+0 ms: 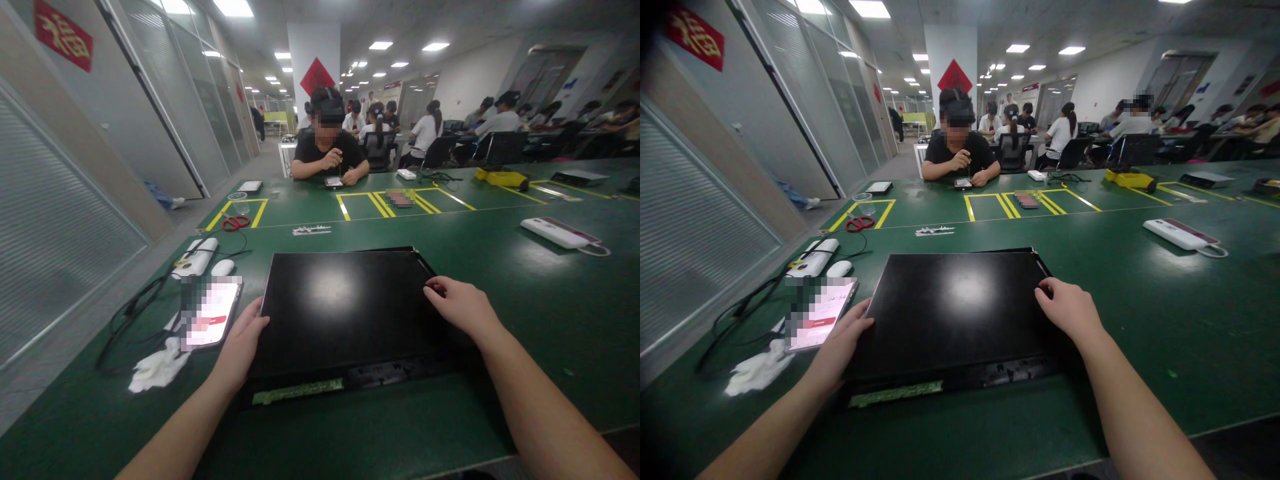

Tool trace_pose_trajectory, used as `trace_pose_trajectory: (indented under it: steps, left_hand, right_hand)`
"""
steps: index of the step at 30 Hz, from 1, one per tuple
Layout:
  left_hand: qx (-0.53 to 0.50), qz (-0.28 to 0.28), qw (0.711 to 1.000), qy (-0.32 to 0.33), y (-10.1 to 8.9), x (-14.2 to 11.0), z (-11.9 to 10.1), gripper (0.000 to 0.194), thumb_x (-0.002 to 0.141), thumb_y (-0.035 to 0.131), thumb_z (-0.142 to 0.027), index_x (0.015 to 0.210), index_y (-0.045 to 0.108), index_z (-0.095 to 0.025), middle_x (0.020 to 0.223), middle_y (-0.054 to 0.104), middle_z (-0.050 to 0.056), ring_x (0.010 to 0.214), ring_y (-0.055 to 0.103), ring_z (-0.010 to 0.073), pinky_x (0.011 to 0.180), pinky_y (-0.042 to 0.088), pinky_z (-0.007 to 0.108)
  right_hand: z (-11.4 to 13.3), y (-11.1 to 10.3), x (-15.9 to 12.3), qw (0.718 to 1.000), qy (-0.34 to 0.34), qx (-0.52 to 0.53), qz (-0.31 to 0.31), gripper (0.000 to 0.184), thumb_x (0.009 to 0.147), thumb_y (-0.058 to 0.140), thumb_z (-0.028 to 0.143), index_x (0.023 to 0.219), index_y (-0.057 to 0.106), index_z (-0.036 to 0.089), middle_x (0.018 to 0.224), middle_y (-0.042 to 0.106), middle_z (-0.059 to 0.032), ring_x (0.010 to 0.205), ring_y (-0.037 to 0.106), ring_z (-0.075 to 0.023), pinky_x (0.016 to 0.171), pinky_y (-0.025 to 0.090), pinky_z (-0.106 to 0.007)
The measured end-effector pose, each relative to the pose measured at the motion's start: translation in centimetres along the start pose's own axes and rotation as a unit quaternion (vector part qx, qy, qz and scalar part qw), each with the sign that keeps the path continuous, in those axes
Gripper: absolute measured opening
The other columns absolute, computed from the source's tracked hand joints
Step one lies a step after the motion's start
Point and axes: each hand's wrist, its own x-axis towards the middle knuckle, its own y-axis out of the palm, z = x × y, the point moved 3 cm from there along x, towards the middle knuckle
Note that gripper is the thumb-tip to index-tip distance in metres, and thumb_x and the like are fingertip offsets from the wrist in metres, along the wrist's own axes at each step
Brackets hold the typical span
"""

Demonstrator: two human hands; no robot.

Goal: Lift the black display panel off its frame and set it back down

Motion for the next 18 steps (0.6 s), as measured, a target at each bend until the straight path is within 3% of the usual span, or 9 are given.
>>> trace_pose_trajectory:
  steps: [7,18]
  left_hand:
    - [0.034,0.006,0.999,0.032,-0.23,0.37,0.25,0.058,0.075,0.063,-0.033,0.132,0.063,-0.02,0.124,0.072,0.007,0.122,0.061,0.0336,0.106,0.044,0.046]
    - [0.05,0.024,0.998,0.027,-0.02,0.2,-0.07,0.058,0.076,0.062,-0.035,0.133,0.061,-0.019,0.116,0.075,0.007,0.109,0.068,0.0324,0.097,0.049,0.043]
  right_hand:
    - [-0.05,0.05,0.07,1.0,0.002,-0.001,0.008,0.046,0.091,0.043,0.051,0.118,0.072,0.028,0.113,0.075,-0.0045,0.106,0.068,-0.0307,0.084,0.048,-0.039]
    - [-0.08,-0.01,0.02,1.0,-0.006,0.007,0.001,0.045,0.09,0.044,0.05,0.115,0.074,0.026,0.11,0.076,-0.0053,0.102,0.069,-0.0306,0.083,0.049,-0.04]
